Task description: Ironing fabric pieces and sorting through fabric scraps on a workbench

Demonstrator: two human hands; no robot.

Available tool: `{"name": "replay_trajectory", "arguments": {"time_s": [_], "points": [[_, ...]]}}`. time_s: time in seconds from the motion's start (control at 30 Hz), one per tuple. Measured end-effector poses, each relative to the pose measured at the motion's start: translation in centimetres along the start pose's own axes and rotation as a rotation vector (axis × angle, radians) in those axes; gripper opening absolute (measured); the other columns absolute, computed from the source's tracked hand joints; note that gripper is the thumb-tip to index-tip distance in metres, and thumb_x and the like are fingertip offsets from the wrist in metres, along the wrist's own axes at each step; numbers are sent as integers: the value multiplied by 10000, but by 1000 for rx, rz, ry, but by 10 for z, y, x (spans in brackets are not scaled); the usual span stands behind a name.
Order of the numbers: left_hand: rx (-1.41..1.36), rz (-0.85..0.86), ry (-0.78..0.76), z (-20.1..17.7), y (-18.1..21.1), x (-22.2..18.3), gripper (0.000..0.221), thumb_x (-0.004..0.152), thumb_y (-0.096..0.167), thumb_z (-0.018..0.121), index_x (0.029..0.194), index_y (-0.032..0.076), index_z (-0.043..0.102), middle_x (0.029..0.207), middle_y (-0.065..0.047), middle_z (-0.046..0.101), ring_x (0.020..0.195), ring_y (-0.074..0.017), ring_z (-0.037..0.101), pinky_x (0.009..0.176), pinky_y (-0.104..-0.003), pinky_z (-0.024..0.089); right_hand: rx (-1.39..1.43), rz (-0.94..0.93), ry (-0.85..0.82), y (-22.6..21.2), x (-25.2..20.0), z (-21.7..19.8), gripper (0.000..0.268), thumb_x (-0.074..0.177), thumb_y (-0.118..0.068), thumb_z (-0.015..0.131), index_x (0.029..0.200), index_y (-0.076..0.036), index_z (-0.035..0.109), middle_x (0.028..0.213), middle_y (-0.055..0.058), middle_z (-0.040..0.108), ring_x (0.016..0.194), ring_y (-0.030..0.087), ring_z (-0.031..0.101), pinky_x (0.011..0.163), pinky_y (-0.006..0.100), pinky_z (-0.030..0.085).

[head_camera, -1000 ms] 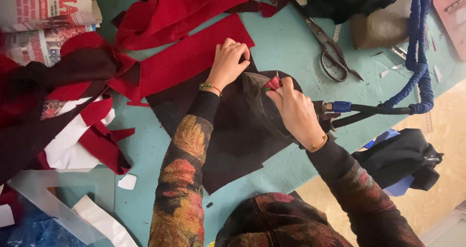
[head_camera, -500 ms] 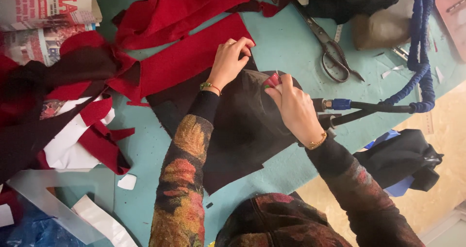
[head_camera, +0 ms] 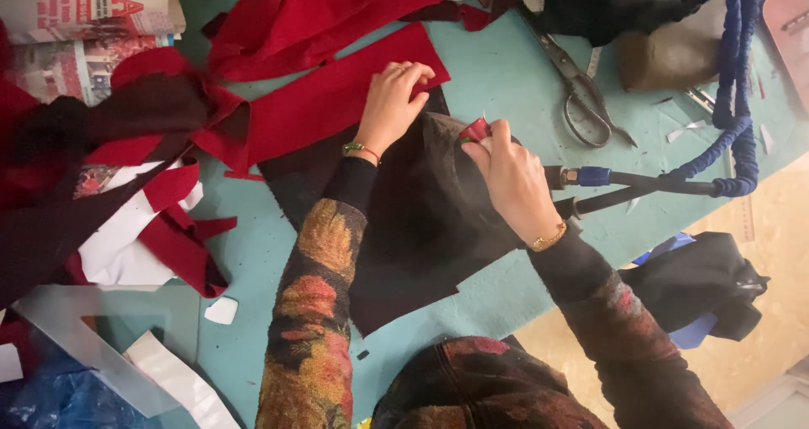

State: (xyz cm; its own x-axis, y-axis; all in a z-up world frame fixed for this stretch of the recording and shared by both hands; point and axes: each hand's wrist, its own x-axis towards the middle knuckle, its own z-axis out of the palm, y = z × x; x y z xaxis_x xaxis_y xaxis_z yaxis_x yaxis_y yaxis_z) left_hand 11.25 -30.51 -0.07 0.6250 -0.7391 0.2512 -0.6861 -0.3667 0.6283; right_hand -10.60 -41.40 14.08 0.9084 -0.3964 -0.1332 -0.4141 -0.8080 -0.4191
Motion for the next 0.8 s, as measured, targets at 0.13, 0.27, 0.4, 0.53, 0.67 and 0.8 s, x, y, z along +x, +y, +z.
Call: {"name": "replay_trajectory", "arguments": {"time_s": [0.13, 0.27, 0.4, 0.53, 0.67, 0.8], "points": [[290, 15, 31, -31, -7, -20, 456, 821, 223, 846, 1226, 207, 638, 1231, -25, 590, 1192, -273, 519, 923, -479, 462, -27, -5, 1, 2, 7, 2, 431, 1113, -475, 480, 1195, -54, 439, 770, 232, 660, 771, 551, 690, 720, 650, 548], [440, 109, 6, -33, -44, -35, 399, 850, 348, 823, 1154, 156, 650, 1139, -45, 572, 1160, -283, 527, 889, -466, 473, -21, -2, -11, -6, 9, -5, 435, 1110, -457, 485, 1201, -32, 465, 757, 268, 664, 775, 551, 701, 749, 654, 544], [788, 337, 98, -5, -81, -34, 148, 911, 303, 665, 960, 173, 614, 964, -30, 586, 999, -246, 576, 784, -400, 487, 18, -36, -14, -2, 10, -3, 417, 1119, -456, 464, 1221, -52, 437, 784, 270, 673, 805, 548, 700, 750, 642, 537], [583, 116, 229, -23, -53, -25, 102, 965, 289, 605, 968, 191, 578, 898, 19, 563, 926, -217, 595, 735, -404, 484, 70, -53, 6, -7, 8, -8, 417, 1121, -428, 483, 1219, -23, 451, 766, 238, 673, 776, 544, 697, 719, 613, 546], [356, -70, 310, -55, -17, -18, 48, 901, 151, 642, 898, 147, 594, 875, -41, 651, 838, -305, 634, 685, -469, 460, 61, -175, 35, 5, 15, 0, 372, 1109, -383, 483, 1161, -19, 430, 729, 80, 567, 594, 460, 564, 512, 488, 384], [309, -182, 346, -56, -20, -15, 43, 916, 168, 657, 890, 149, 627, 896, -31, 654, 844, -292, 620, 658, -465, 481, 58, -187, 36, 5, 23, 5, 363, 1116, -379, 496, 1085, -31, 401, 731, 60, 562, 571, 434, 532, 510, 479, 375]]}}
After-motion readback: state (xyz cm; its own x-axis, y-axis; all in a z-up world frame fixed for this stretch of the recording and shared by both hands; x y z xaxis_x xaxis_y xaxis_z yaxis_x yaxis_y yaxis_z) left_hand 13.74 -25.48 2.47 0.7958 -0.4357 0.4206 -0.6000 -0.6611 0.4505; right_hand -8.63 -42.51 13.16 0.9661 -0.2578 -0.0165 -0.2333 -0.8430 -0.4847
